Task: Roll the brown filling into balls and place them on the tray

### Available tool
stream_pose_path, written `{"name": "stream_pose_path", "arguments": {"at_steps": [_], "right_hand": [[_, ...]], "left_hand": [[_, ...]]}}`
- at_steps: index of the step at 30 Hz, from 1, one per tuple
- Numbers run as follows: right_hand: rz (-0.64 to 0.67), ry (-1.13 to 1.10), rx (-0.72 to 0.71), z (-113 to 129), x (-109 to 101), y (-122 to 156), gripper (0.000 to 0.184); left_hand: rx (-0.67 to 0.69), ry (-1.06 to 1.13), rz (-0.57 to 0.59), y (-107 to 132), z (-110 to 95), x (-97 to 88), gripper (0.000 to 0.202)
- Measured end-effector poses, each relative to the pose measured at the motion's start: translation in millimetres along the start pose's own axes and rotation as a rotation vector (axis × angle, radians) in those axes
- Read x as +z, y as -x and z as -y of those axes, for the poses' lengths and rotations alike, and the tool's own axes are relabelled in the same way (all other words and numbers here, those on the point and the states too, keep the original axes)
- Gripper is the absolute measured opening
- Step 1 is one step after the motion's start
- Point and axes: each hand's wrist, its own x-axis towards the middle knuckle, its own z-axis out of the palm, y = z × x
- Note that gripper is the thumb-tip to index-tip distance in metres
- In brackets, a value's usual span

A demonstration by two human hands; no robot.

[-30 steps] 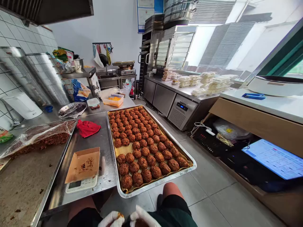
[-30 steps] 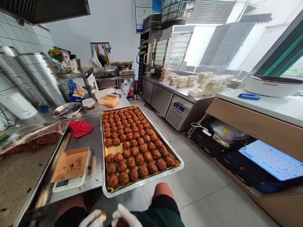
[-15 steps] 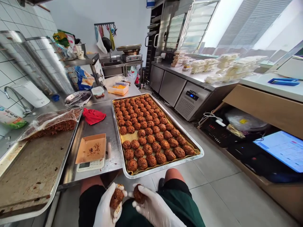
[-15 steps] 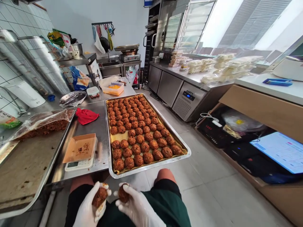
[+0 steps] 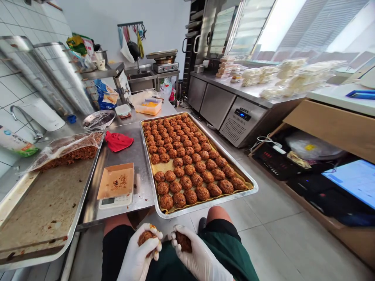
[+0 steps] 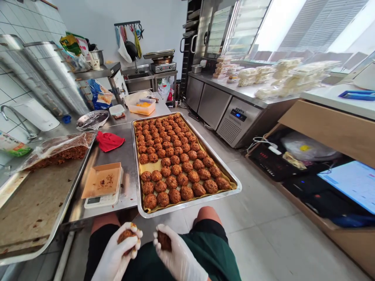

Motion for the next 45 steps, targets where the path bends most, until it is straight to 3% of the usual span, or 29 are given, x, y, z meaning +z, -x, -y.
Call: {"name": "stream_pose_path", "arguments": {"at_steps": [3,10,15,18,20,25,28,33,39,45], "right_hand": [[-0.006,-0.034,0.019,0.0,-9.0,-9.5,0.015],[0.058,-0.086,-0.004,7.9,-36.9,-56.5,0.021],[0.041,-0.093,-0.01,15.8,-56.2,-76.1,0.023],[0.027,-0.103,-0.005,16.8,-64.4,-80.0,0.022],[0.024,-0.108,-0.003,16.5,-67.9,-82.7,0.021],[0.012,-0.114,0.016,17.3,-74.5,-90.2,0.026],[-0.005,-0.12,0.015,17.8,-78.7,-92.9,0.026],[-0.029,-0.134,-0.005,17.0,-83.9,-94.9,0.02],[-0.038,-0.147,-0.011,18.9,-85.1,-97.8,0.02],[-0.042,-0.161,-0.002,18.7,-86.3,-100.2,0.019]], "left_hand": [[-0.019,0.11,0.035,-1.6,-3.5,-0.2,0.024],[-0.015,-0.035,-0.203,-21.4,10.0,0.1,0.05],[0.171,-0.201,-0.083,-7.1,-15.9,-0.2,0.025],[0.28,-0.472,-0.158,7.5,-35.2,-1.0,0.026],[0.314,-0.524,-0.194,14.3,-43.2,0.1,0.028],[0.408,-0.363,-0.155,20.0,-46.6,7.4,0.025],[0.386,-0.236,-0.133,18.7,-43.0,10.8,0.026],[0.375,-0.079,-0.059,18.1,-41.3,14.5,0.009],[0.332,0.028,-0.039,19.5,-43.9,12.3,0.009],[0.4,0.125,-0.094,17.8,-41.0,7.0,0.011]]}}
